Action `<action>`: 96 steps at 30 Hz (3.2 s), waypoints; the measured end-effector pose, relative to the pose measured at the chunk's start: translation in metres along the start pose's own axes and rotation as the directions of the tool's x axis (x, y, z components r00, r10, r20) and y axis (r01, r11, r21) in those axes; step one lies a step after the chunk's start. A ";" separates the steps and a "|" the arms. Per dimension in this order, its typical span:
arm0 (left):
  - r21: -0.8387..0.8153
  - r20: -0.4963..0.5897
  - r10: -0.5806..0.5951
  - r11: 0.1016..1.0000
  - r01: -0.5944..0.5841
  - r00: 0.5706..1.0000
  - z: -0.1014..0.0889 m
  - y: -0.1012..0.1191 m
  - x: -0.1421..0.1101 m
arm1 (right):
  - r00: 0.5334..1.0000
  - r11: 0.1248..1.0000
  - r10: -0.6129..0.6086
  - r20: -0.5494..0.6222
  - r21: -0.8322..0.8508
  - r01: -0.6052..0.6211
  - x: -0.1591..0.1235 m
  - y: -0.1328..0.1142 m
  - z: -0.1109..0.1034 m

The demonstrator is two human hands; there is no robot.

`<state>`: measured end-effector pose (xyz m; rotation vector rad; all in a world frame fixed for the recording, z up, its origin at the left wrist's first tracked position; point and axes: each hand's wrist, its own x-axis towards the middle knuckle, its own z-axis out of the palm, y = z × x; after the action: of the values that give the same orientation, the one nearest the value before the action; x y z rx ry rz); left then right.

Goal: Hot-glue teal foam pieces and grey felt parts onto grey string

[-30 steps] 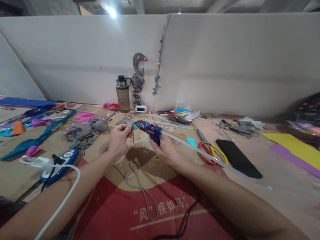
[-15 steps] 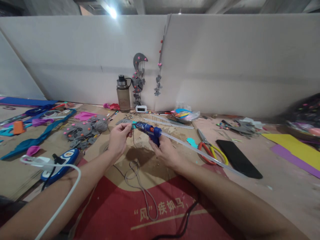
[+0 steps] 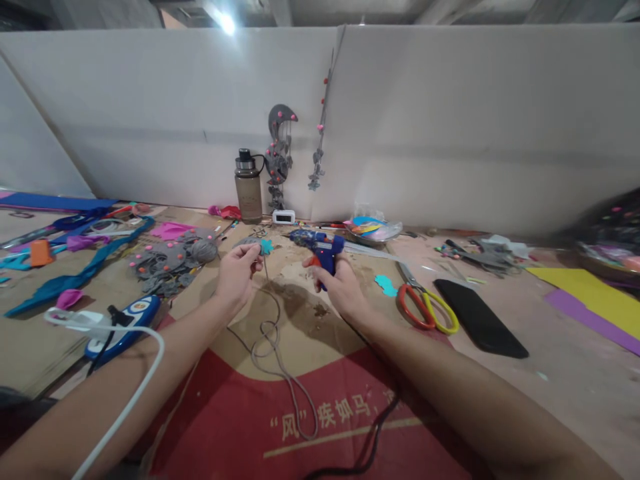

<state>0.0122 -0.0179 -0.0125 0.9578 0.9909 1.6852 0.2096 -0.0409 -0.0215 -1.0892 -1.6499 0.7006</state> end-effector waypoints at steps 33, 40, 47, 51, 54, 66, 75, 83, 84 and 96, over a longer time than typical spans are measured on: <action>0.351 0.112 0.230 0.901 -0.256 0.967 0.008 0.018 -0.017 | 0.999 0.929 0.004 -0.054 0.370 0.016 0.014 -0.035 0.057; 0.139 0.162 0.055 0.987 -0.078 0.985 0.013 0.019 -0.021 | 0.987 0.975 -0.098 -0.126 0.188 0.121 0.019 -0.022 0.055; 0.127 0.164 0.051 0.989 -0.073 0.985 0.014 0.013 -0.021 | 0.984 0.980 -0.111 -0.139 0.148 0.132 0.018 -0.018 0.056; 0.173 0.157 0.068 0.980 -0.095 0.985 0.015 0.012 -0.022 | 0.985 0.984 -0.093 -0.142 0.138 0.113 0.018 -0.019 0.055; 0.230 0.158 0.094 0.965 -0.129 0.983 0.014 0.012 -0.023 | 0.983 0.988 -0.099 -0.155 0.105 0.116 0.018 -0.019 0.054; 0.369 0.198 0.173 0.899 -0.237 0.965 0.009 0.006 -0.020 | 0.984 0.986 -0.119 -0.136 0.104 0.134 0.019 -0.020 0.051; 0.186 0.212 0.070 0.976 -0.110 0.975 0.010 0.003 -0.020 | 0.996 0.959 0.016 -0.092 0.283 0.010 0.020 -0.019 0.056; 0.158 0.211 0.005 0.987 -0.039 0.977 0.010 0.002 -0.021 | 0.996 0.947 0.042 -0.084 0.321 -0.013 0.019 -0.015 0.060; 0.164 0.201 0.006 0.986 -0.040 0.980 0.010 0.002 -0.021 | 0.996 0.949 0.043 -0.082 0.316 -0.015 0.019 -0.015 0.061; 0.393 0.149 0.159 0.896 -0.206 0.976 0.005 0.001 -0.015 | 0.978 0.981 -0.195 -0.068 -0.002 0.196 0.023 -0.010 0.050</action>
<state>0.0204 -0.0315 -0.0123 1.4446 1.2337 1.5824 0.1569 -0.0221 -0.0201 -0.9221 -1.6694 0.5338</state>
